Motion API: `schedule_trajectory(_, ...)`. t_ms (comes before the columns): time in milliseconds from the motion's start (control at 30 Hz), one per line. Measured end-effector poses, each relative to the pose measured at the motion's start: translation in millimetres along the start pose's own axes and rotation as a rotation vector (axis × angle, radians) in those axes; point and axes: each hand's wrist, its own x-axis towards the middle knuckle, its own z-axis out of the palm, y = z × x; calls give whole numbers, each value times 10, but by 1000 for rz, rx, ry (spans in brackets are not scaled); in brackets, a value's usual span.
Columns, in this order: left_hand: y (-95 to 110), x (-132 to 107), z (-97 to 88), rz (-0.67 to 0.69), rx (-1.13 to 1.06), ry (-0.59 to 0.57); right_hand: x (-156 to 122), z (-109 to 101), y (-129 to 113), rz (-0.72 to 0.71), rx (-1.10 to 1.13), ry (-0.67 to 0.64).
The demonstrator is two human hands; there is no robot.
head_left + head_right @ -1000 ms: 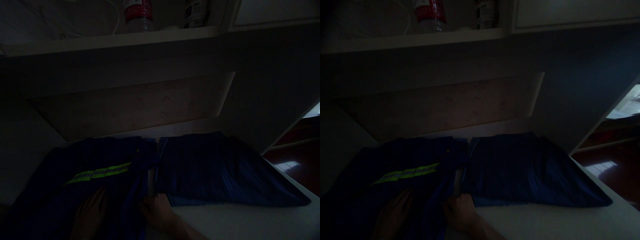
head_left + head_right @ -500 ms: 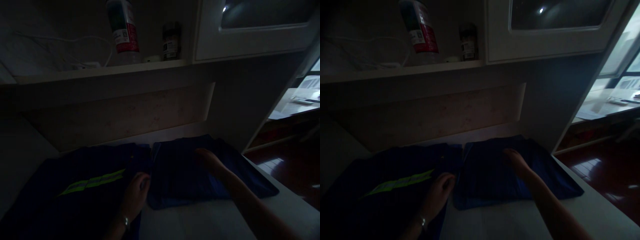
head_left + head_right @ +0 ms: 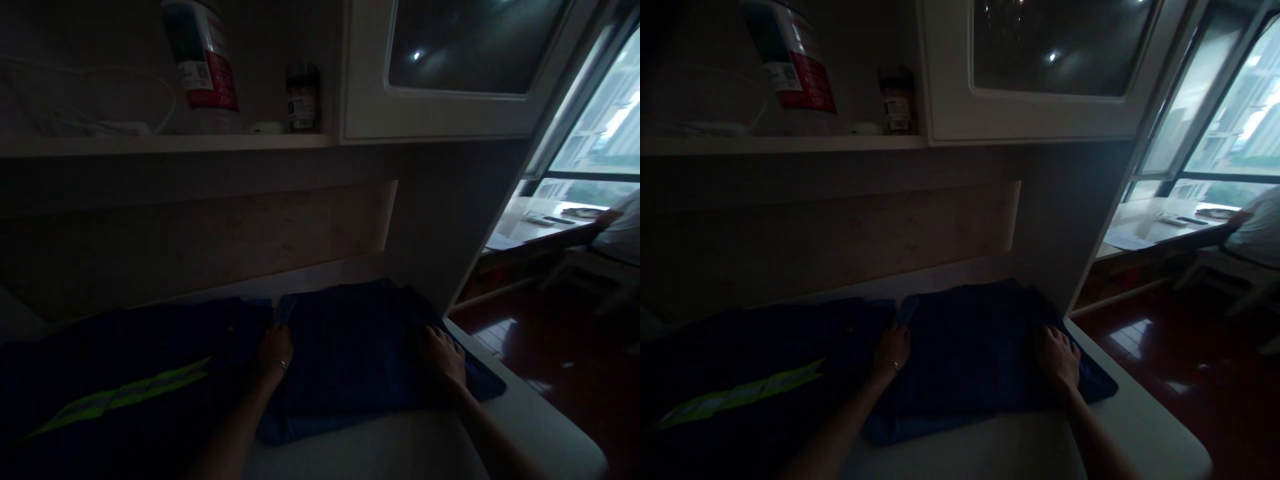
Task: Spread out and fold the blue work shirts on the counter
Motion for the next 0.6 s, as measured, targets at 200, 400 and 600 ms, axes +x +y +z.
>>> schedule_trajectory(200, 194, 9, -228, -92, -191, 24, 9, -62, 27, 0, 65, 22)
schedule_trajectory(400, 732, -887, -588, 256, -502, -218, 37, -2, 59, 57, 190, 102)
schedule_trajectory(600, 732, -1588, -458, 635, -343, -1156, 73, 23, 173, 212, 448, 190)
